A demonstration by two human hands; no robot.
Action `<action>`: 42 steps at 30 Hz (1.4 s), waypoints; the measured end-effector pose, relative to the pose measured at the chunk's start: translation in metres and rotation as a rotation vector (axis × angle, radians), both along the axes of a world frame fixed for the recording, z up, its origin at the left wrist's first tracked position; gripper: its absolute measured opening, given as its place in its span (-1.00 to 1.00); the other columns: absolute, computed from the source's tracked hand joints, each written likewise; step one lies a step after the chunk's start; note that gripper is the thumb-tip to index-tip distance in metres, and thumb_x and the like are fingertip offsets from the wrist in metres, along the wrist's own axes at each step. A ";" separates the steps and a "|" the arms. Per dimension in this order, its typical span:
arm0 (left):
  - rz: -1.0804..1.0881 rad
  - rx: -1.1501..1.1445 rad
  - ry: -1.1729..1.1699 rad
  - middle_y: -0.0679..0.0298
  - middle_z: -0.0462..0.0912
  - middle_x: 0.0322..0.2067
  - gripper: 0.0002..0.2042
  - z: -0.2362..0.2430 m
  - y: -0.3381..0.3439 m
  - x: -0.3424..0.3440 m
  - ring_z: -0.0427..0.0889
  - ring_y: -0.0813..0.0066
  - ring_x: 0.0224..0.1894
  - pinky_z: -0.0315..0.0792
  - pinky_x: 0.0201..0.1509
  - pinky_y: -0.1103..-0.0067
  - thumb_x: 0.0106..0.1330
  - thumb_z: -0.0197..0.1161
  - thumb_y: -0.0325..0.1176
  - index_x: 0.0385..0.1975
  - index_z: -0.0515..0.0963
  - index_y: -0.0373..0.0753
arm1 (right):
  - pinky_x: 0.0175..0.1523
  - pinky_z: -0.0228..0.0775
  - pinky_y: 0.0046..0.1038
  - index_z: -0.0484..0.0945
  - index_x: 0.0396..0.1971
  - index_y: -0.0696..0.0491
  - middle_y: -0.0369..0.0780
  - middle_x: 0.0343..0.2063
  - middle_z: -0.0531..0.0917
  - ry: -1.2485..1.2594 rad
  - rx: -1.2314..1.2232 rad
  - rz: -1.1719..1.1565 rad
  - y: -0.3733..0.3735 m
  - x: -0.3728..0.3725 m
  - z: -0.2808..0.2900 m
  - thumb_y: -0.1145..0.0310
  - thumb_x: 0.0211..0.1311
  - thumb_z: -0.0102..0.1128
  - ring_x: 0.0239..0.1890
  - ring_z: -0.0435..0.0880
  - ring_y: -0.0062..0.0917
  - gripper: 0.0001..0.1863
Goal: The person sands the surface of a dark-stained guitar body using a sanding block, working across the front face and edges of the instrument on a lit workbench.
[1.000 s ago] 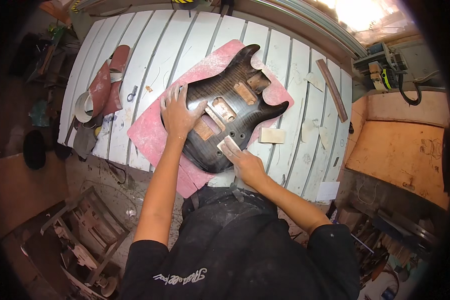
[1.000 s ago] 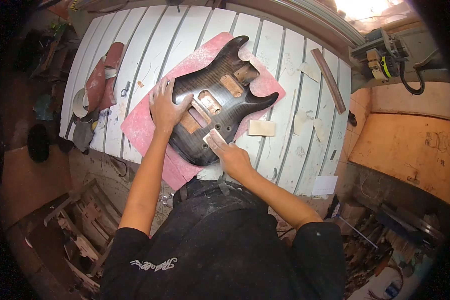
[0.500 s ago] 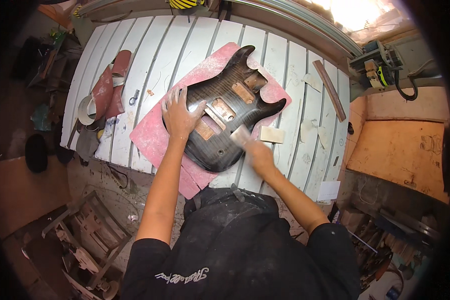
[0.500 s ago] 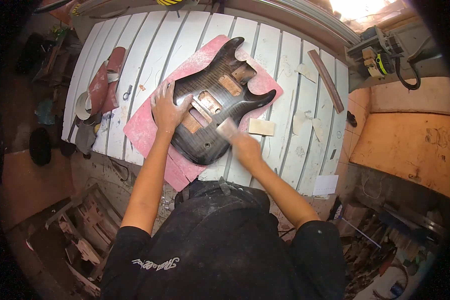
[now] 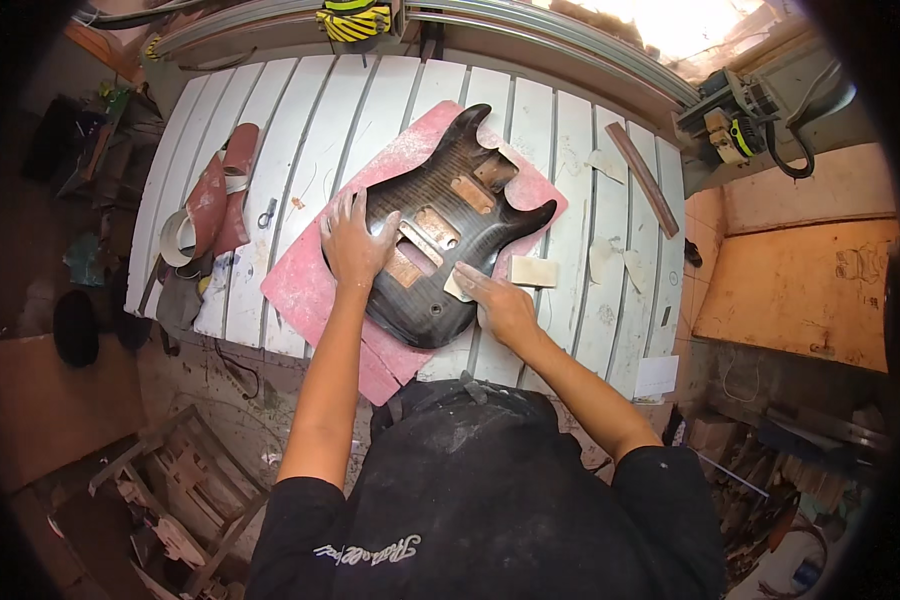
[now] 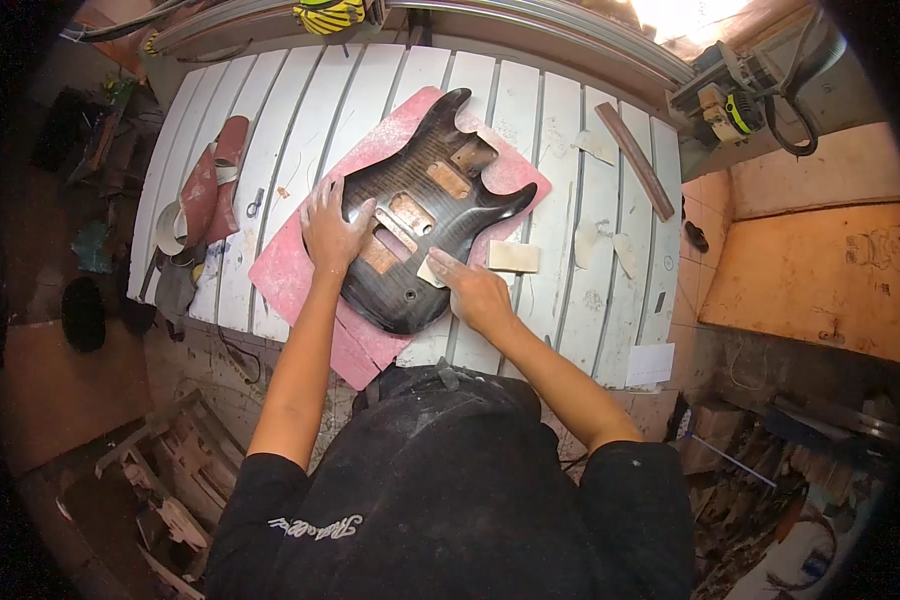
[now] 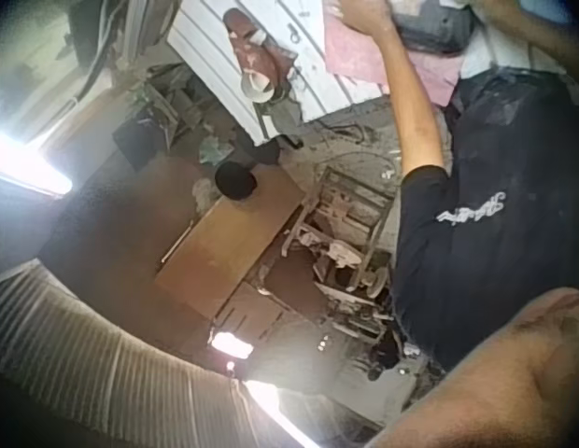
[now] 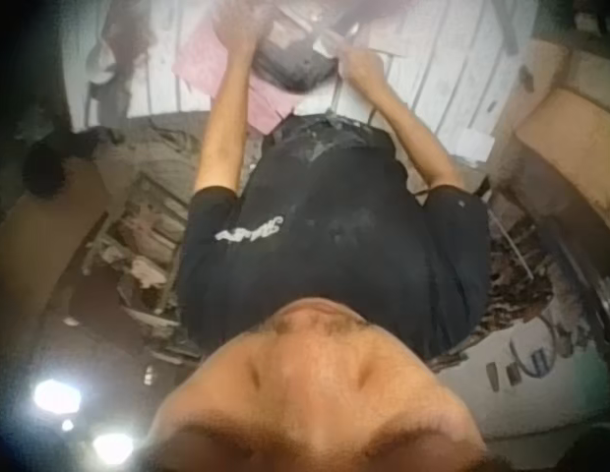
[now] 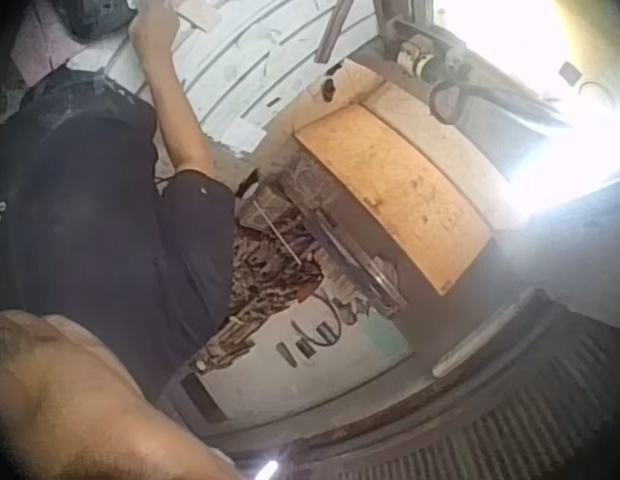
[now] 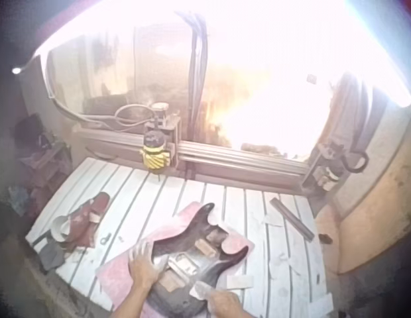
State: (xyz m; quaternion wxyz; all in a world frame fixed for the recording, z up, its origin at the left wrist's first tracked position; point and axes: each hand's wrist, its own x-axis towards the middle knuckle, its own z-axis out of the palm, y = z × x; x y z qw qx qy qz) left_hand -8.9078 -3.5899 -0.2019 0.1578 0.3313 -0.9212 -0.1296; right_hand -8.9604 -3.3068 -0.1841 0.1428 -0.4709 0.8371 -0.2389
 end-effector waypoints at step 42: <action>-1.347 -0.125 -0.864 0.08 0.79 -0.14 -0.65 0.391 0.187 0.028 0.75 0.15 0.01 0.48 0.22 -0.02 0.20 0.42 -0.17 -0.07 0.77 -0.21 | 0.08 0.59 -0.15 0.53 0.33 -0.13 -0.17 0.37 0.54 0.096 0.058 -0.260 0.012 -0.056 0.005 0.48 0.32 0.05 -0.01 0.75 -0.10 -0.44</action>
